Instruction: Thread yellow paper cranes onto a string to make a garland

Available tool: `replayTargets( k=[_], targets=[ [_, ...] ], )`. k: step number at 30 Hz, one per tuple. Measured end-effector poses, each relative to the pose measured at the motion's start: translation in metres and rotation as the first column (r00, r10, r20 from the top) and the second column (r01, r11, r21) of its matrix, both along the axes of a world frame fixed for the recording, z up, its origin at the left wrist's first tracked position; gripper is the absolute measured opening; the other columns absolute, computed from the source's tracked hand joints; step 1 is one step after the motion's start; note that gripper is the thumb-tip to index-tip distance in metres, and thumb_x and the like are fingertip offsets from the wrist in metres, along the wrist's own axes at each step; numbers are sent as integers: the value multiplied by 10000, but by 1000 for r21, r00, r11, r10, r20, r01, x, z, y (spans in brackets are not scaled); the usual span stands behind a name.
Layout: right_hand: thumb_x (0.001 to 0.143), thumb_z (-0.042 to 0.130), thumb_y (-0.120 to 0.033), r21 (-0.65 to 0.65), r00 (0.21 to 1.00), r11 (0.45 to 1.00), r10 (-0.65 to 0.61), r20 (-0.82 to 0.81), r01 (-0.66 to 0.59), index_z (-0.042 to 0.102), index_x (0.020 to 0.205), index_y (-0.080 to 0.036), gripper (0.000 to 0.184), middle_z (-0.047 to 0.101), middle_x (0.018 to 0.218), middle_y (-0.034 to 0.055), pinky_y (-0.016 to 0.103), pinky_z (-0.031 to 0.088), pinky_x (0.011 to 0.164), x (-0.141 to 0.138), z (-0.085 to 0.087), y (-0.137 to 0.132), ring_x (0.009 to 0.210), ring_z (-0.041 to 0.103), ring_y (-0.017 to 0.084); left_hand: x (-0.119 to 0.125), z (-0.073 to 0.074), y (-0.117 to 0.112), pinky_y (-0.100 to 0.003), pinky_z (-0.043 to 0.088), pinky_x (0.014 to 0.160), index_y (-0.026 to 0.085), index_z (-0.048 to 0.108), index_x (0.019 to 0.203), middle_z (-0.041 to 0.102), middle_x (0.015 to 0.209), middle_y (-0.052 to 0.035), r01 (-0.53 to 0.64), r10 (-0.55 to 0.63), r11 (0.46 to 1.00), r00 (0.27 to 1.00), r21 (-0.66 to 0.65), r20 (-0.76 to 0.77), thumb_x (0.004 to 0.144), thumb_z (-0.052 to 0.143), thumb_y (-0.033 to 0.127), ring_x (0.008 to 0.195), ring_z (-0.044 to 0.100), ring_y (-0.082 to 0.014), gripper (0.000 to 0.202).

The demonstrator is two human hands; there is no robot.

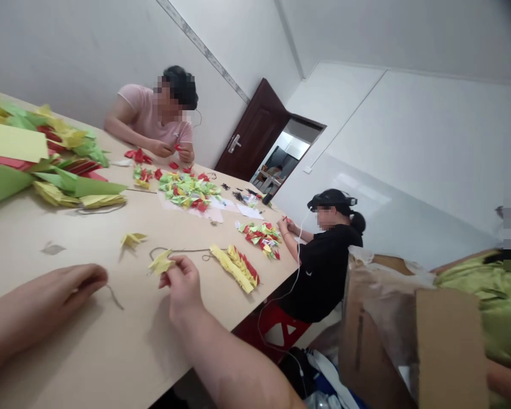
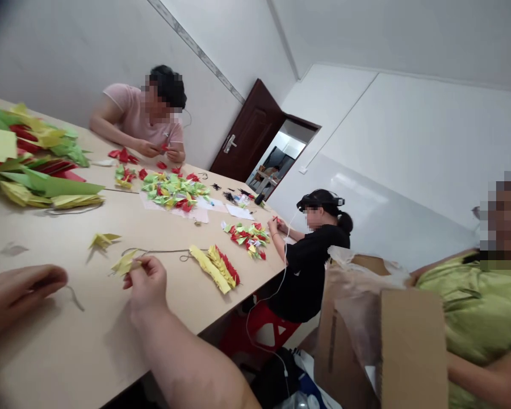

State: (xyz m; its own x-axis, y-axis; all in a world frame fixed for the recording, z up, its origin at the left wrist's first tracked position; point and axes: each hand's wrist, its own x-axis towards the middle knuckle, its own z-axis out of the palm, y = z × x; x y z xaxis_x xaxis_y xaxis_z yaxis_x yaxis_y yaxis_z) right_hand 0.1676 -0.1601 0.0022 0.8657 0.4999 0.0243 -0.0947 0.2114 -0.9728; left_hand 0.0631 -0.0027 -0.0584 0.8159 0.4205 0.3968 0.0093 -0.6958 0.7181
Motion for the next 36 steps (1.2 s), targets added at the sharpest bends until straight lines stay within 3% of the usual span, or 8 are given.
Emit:
replayTargets(
  k=[4, 7, 10, 13, 26, 30, 33, 36],
  targets=[
    [628, 522, -146, 18, 993, 993, 120, -18, -119, 517, 608, -177, 37, 488, 443, -81, 181, 350, 424, -5, 7, 12, 389, 408, 49, -15, 36, -23, -307, 415, 683, 242, 546, 847, 639, 776, 32, -114, 98, 990, 979, -80, -177, 755, 462, 414, 729, 571, -183, 212],
    [629, 535, -126, 53, 970, 973, 227, -88, -223, 536, 595, -174, 58, 486, 435, -89, 164, 344, 441, -5, 6, 24, 401, 406, 37, -20, 51, -35, -280, 428, 643, 192, 506, 846, 602, 740, -3, -76, 34, 978, 977, -197, -209, 762, 455, 378, 684, 571, -157, 210],
    [646, 552, -142, 78, 933, 946, 322, -162, -314, 542, 612, -181, 53, 494, 446, -89, 164, 337, 449, 6, -6, 35, 413, 412, 36, -16, 47, -36, -245, 421, 597, 191, 471, 908, 567, 775, 5, -115, 69, 944, 985, -308, -158, 784, 448, 304, 620, 553, -111, 169],
    [661, 555, -182, 41, 925, 927, 374, -62, -372, 537, 627, -187, 39, 478, 446, -85, 180, 345, 460, 14, -15, 36, 419, 419, 45, -12, 42, -35, -255, 420, 691, 188, 470, 899, 547, 795, 6, -123, 95, 930, 991, -345, -98, 778, 478, 252, 751, 552, -119, 137],
    [626, 581, -177, 27, 916, 919, 395, -70, -394, 576, 605, -200, 32, 524, 579, -52, 220, 354, 523, 8, -5, 24, 526, 441, 70, -13, 46, -39, -247, 408, 683, 193, 469, 954, 540, 766, 14, -32, 0, 877, 998, -479, -67, 793, 501, 264, 765, 538, -114, 179],
    [614, 601, -151, 89, 791, 798, 602, -106, -596, 583, 567, -197, 69, 583, 809, -27, 242, 395, 678, 6, -4, 23, 765, 519, 104, -13, 48, -40, -228, 417, 655, 191, 476, 948, 560, 774, 8, 26, -36, 852, 999, -523, -8, 792, 511, 274, 752, 556, -111, 181],
    [621, 614, -158, 81, 636, 670, 730, -249, -738, 575, 576, -193, 69, 589, 734, -24, 256, 405, 655, 4, -4, 23, 689, 531, 107, -14, 50, -42, -204, 417, 588, 189, 473, 931, 555, 769, 14, 17, -17, 844, 1000, -536, 4, 789, 512, 268, 678, 554, -95, 167],
    [624, 622, -173, 64, 563, 614, 757, -332, -787, 586, 608, -185, 41, 594, 636, -23, 257, 416, 637, 3, -4, 23, 621, 544, 106, -14, 52, -43, -202, 427, 572, 195, 461, 950, 553, 738, 28, -5, -5, 844, 1000, -536, -17, 790, 500, 240, 639, 557, -89, 171]
  ],
)
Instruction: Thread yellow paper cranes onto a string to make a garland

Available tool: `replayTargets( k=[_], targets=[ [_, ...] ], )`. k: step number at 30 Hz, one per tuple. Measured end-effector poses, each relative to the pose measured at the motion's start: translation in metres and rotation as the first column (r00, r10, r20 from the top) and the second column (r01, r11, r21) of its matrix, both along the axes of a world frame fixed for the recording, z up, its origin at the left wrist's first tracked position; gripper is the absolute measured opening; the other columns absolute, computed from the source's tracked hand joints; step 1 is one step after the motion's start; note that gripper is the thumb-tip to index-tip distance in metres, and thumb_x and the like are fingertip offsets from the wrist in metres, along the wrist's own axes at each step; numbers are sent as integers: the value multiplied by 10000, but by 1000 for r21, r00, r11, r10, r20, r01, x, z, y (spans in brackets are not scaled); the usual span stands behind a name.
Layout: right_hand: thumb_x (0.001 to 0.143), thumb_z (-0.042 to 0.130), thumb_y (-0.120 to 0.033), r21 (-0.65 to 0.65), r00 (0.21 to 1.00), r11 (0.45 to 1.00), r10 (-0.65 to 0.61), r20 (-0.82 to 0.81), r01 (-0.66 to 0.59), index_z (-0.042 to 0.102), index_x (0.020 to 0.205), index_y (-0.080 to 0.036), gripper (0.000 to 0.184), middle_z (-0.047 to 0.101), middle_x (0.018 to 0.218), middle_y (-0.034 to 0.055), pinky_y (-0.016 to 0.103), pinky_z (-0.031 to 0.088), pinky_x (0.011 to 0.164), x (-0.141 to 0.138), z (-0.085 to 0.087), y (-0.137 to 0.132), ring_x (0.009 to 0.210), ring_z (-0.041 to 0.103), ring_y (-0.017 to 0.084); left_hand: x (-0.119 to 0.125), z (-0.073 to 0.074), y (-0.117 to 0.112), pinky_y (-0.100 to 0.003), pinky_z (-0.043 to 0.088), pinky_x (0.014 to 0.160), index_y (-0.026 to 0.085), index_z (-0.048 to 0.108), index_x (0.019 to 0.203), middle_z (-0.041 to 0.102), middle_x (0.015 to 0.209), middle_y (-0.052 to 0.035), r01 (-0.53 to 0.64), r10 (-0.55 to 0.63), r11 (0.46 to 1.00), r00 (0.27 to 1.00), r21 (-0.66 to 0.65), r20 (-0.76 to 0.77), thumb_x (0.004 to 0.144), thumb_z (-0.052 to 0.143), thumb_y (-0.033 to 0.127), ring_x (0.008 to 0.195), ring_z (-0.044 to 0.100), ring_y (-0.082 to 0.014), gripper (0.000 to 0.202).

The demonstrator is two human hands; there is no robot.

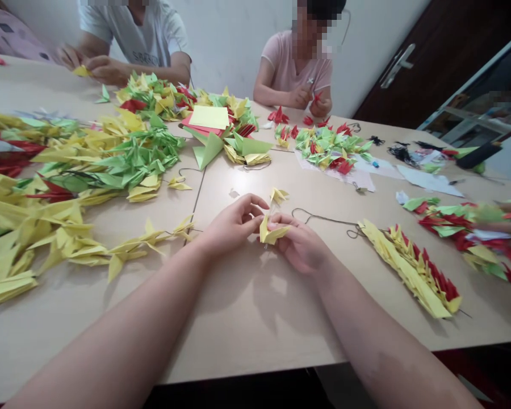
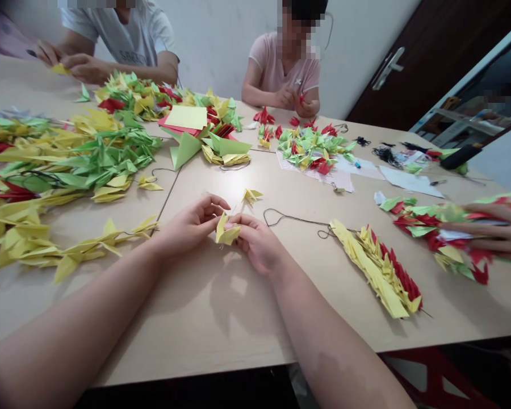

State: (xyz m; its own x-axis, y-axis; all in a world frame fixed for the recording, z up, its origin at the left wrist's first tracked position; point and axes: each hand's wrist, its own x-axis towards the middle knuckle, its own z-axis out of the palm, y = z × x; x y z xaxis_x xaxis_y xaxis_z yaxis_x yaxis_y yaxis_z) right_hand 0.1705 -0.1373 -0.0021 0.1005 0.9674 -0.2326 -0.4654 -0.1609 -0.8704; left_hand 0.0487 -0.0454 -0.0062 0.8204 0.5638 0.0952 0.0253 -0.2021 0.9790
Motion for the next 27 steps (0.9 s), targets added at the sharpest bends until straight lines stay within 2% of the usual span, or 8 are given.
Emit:
replayTargets(
  k=[4, 8, 13, 15, 18, 21, 24, 27],
  targets=[
    [629, 622, -189, -19, 1000, 1000, 8, 3, -8, 596, 618, -173, 33, 613, 603, -9, 258, 434, 610, 1, 0, -1, 579, 552, 108, 0, 0, 1, -220, 446, 608, 194, 460, 971, 570, 759, 20, -21, 21, 1000, 1000, 16, -22, 792, 492, 225, 667, 575, -99, 185],
    [615, 626, -193, -24, 999, 999, -37, 1, 37, 608, 617, -173, 27, 614, 574, -7, 255, 443, 577, 3, 0, -1, 560, 552, 112, -1, -2, 2, -244, 441, 639, 194, 479, 969, 589, 833, -4, -39, 43, 997, 997, 61, -69, 796, 497, 290, 709, 574, -115, 198],
    [606, 629, -205, 1, 998, 998, -70, 3, 70, 609, 611, -165, 45, 601, 554, -13, 232, 433, 555, 6, 1, 0, 539, 552, 97, -1, -2, 2, -248, 420, 646, 186, 488, 957, 589, 782, -4, -4, 8, 999, 996, 45, -90, 791, 501, 344, 689, 547, -115, 230],
    [597, 631, -198, 4, 996, 996, -92, 7, 92, 600, 611, -170, 44, 600, 550, -19, 232, 432, 553, 7, 2, 0, 525, 550, 94, -2, 0, 1, -229, 399, 602, 184, 502, 947, 548, 702, 16, -14, 20, 998, 994, 59, -112, 793, 493, 348, 636, 510, -103, 226],
    [578, 638, -203, -6, 986, 986, -164, 15, 164, 596, 616, -185, 59, 610, 550, -24, 248, 443, 554, 11, 4, -3, 522, 557, 106, -2, 3, 1, -200, 324, 493, 187, 532, 939, 413, 577, 53, -52, 72, 992, 981, 114, -181, 791, 485, 380, 522, 401, -85, 248],
    [572, 647, -216, -18, 977, 977, -211, 25, 211, 608, 620, -185, 70, 623, 568, -13, 255, 456, 564, 16, 11, -5, 545, 569, 117, -2, 3, 1, -198, 286, 469, 189, 561, 917, 355, 550, 60, -56, 92, 987, 967, 152, -238, 784, 482, 421, 497, 345, -83, 279],
    [596, 636, -206, 17, 979, 981, -195, 54, 194, 622, 633, -175, 50, 632, 593, -1, 255, 466, 586, 22, 23, -1, 563, 574, 115, -1, 3, 2, -208, 305, 499, 181, 591, 853, 414, 577, 41, -27, 72, 986, 958, 163, -279, 787, 462, 454, 528, 370, -92, 309],
    [630, 600, -186, 121, 966, 966, -241, 93, 230, 621, 642, -174, 27, 633, 622, -1, 256, 471, 613, 30, 33, 12, 589, 579, 111, 0, 5, 2, -215, 339, 553, 184, 606, 872, 499, 660, 17, -35, 75, 988, 962, 153, -264, 799, 431, 474, 591, 417, -107, 347]
  ],
)
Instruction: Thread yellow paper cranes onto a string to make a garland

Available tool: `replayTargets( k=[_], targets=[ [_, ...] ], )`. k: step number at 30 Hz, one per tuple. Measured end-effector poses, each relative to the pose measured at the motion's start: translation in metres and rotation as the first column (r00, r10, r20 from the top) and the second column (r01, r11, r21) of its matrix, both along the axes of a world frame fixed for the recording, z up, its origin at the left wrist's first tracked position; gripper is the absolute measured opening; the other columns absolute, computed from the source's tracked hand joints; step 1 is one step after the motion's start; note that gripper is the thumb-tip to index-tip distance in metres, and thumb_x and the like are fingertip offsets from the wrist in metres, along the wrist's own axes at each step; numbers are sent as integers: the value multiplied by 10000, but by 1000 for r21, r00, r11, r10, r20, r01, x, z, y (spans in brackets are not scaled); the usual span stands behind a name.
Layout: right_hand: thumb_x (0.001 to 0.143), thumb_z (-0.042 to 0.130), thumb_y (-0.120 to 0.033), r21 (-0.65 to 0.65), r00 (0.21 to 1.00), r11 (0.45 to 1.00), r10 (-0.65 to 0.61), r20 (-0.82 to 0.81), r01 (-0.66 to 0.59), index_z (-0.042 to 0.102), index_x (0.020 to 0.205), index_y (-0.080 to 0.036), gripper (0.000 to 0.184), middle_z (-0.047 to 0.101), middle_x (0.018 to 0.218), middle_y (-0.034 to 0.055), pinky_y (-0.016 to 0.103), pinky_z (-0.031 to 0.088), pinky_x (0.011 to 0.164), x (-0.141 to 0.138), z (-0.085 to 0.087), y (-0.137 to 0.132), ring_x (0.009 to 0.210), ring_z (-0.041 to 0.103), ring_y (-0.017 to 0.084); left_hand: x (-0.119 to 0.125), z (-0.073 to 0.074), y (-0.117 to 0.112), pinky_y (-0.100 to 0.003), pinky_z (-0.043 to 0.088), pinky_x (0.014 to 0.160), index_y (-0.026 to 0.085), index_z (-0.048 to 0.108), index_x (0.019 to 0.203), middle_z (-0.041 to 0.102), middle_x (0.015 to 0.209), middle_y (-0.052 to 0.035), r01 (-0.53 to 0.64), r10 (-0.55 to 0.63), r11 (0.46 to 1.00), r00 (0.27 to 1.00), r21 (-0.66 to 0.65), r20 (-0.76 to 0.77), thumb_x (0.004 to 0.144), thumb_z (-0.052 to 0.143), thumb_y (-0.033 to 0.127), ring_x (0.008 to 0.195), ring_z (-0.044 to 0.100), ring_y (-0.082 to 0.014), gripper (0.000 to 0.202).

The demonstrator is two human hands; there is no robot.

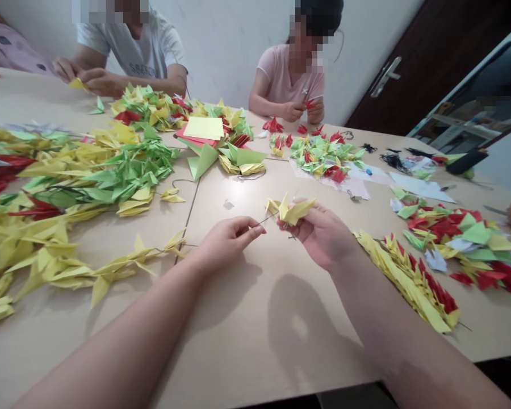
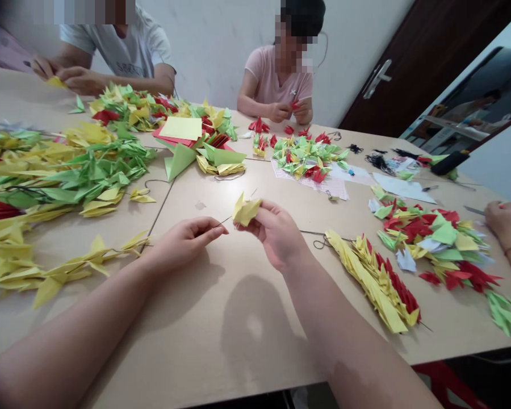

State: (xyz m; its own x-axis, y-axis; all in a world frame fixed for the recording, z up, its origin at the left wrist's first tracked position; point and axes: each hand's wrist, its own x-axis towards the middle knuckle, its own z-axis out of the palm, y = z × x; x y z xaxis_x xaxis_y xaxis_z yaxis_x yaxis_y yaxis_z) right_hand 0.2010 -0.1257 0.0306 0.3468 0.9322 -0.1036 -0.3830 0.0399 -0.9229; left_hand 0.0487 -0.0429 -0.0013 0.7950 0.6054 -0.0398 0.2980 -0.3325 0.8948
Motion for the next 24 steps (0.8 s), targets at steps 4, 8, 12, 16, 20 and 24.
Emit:
replayTargets(
  k=[4, 8, 12, 16, 20, 24],
  targets=[
    [620, 587, -200, 32, 981, 984, -169, -97, 173, 601, 649, -180, 38, 616, 638, -16, 232, 467, 617, 6, -7, 14, 605, 568, 95, 1, 6, 0, -211, 339, 569, 191, 615, 877, 492, 655, 23, -40, 40, 999, 999, -14, -4, 804, 418, 465, 591, 399, -109, 345],
    [595, 614, -239, -49, 979, 989, -148, -137, 143, 578, 674, -197, 97, 612, 629, -27, 241, 447, 575, 1, -25, 12, 584, 563, 107, 3, 8, 2, -211, 319, 543, 189, 614, 834, 457, 611, 24, -67, 67, 998, 998, -19, -16, 828, 377, 435, 573, 387, -113, 341],
    [607, 627, -244, -48, 991, 996, -85, -104, 81, 551, 651, -199, 99, 610, 643, -31, 234, 424, 579, -4, -30, 8, 622, 567, 110, 4, 5, 4, -209, 307, 514, 191, 607, 829, 411, 574, 29, -69, 69, 996, 998, -57, -4, 838, 356, 430, 544, 367, -108, 347],
    [609, 635, -238, -68, 986, 995, -80, -143, 71, 574, 651, -197, 85, 641, 696, -16, 235, 431, 589, 1, -24, 7, 631, 571, 107, 3, 1, 4, -198, 299, 486, 185, 595, 890, 361, 561, 41, -23, 25, 995, 1000, -95, 13, 839, 357, 446, 516, 337, -91, 357],
    [632, 631, -250, -64, 981, 996, -74, -178, 63, 608, 693, -195, 85, 669, 784, 14, 237, 456, 588, 6, -20, 5, 641, 591, 111, 0, 1, 2, -187, 296, 475, 189, 583, 922, 339, 571, 47, 2, 1, 994, 1000, -113, 30, 846, 350, 441, 510, 323, -81, 352],
    [671, 610, -262, -100, 977, 993, 33, -212, -55, 619, 730, -201, 85, 668, 882, 34, 273, 492, 635, 4, -18, 1, 744, 621, 149, -2, 3, 0, -186, 304, 477, 184, 584, 906, 342, 571, 46, 4, -2, 996, 1000, -89, 26, 847, 348, 433, 522, 335, -83, 347]
  ],
)
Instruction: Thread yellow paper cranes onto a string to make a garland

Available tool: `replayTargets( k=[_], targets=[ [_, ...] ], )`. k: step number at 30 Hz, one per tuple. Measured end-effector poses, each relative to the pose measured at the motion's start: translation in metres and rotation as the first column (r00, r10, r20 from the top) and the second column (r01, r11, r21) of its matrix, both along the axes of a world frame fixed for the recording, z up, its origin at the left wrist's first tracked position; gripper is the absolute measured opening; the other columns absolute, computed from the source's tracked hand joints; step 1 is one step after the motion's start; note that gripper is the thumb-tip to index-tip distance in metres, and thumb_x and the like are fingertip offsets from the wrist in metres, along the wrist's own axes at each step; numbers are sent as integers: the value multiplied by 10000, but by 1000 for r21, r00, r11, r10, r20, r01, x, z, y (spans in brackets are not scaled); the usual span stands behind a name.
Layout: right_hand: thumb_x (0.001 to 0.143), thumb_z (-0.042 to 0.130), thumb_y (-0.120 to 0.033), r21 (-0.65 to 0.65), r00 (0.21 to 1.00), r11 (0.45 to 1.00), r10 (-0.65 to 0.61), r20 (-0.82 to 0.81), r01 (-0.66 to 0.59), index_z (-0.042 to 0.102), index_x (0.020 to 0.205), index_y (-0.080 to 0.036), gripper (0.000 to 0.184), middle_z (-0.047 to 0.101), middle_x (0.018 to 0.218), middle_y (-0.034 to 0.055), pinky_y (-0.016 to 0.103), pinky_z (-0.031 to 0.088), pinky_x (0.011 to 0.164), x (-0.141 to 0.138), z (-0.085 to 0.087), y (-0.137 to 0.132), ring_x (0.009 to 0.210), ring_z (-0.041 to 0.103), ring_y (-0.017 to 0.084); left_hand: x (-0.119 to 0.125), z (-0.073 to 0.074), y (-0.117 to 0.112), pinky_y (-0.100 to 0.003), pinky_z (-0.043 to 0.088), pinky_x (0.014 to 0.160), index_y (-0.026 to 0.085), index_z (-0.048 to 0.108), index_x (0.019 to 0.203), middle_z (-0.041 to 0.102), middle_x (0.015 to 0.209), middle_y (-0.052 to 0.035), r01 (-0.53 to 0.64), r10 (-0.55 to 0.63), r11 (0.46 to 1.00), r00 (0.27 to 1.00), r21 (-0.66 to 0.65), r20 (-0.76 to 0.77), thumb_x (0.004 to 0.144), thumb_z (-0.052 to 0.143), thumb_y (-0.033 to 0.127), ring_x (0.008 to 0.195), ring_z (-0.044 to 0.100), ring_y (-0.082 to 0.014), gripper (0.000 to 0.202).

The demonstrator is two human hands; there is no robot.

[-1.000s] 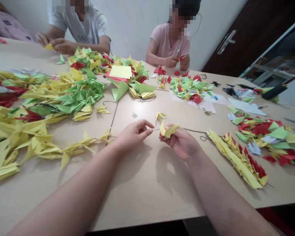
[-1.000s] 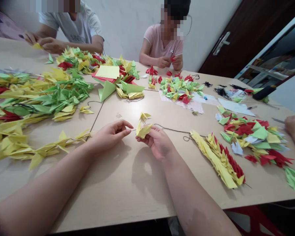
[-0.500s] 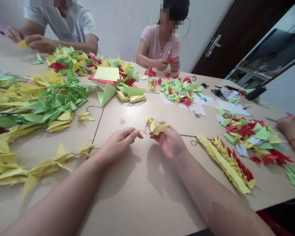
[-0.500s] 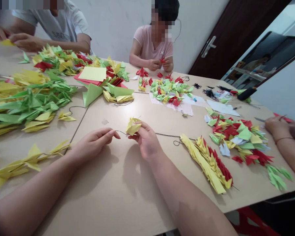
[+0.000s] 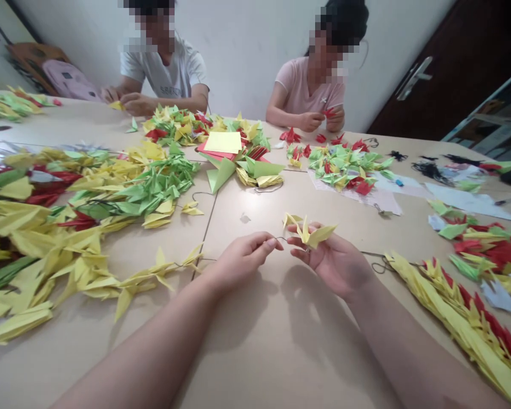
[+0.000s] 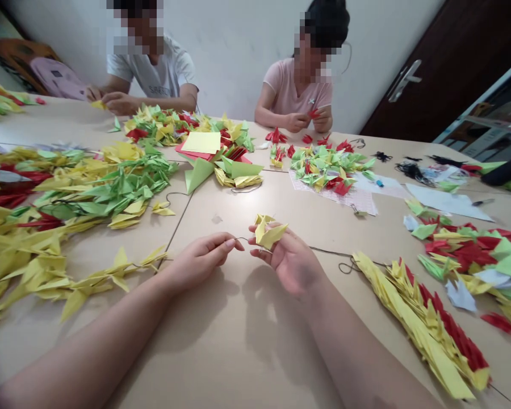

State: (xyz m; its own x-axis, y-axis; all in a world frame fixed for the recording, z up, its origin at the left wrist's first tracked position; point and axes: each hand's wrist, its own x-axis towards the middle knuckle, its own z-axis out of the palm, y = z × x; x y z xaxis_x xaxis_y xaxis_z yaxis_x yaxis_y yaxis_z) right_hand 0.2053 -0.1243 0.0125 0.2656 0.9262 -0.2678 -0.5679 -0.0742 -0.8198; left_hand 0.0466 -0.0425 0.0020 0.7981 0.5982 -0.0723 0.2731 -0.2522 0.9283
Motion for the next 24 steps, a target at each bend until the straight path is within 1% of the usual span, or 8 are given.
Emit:
replayTargets(
  k=[3, 8, 11, 14, 17, 24],
  targets=[
    [688, 596, -268, 2, 999, 999, 46, -13, -46, 611, 719, -207, 71, 668, 892, 36, 319, 498, 709, -3, -1, 0, 847, 621, 182, 0, 0, -1, -184, 303, 465, 180, 584, 895, 365, 576, 40, 6, -6, 1000, 1000, 25, 14, 846, 349, 438, 530, 348, -86, 352],
    [667, 615, -280, 4, 997, 997, 79, 2, -79, 610, 697, -203, 83, 674, 882, 43, 368, 487, 764, -3, -2, 1, 831, 629, 199, 2, -1, -1, -185, 317, 476, 177, 583, 847, 409, 589, 29, 27, -29, 998, 999, 56, 36, 850, 357, 422, 557, 381, -93, 333],
    [672, 608, -276, 8, 997, 997, 74, 12, -74, 602, 704, -206, 78, 672, 907, 42, 361, 489, 728, -1, 0, 0, 830, 635, 208, 2, -2, -1, -193, 327, 494, 183, 593, 893, 433, 596, 24, 14, -16, 997, 1000, 71, 24, 851, 360, 414, 573, 401, -101, 331],
    [682, 601, -252, -6, 998, 999, 48, 45, -48, 593, 701, -207, 49, 669, 923, 38, 303, 485, 652, 1, 1, -1, 798, 640, 190, 2, -3, -1, -201, 334, 520, 185, 595, 949, 451, 606, 23, -2, 1, 996, 1000, 85, 12, 853, 355, 409, 581, 412, -105, 341],
    [684, 604, -252, -14, 996, 998, 56, 65, -56, 598, 692, -207, 46, 673, 902, 33, 269, 475, 606, 2, 2, -1, 770, 644, 179, 2, -4, 0, -206, 336, 541, 189, 596, 962, 462, 611, 27, -2, 1, 996, 1000, 93, 11, 856, 349, 408, 580, 414, -104, 346],
    [680, 611, -243, -26, 994, 996, 85, 74, -83, 601, 694, -201, 46, 680, 877, 31, 276, 475, 628, 1, 0, -2, 747, 642, 169, 3, -5, -2, -218, 346, 569, 195, 596, 908, 514, 654, 20, 13, -12, 993, 1000, 121, -8, 857, 350, 423, 609, 445, -113, 339]
  ],
)
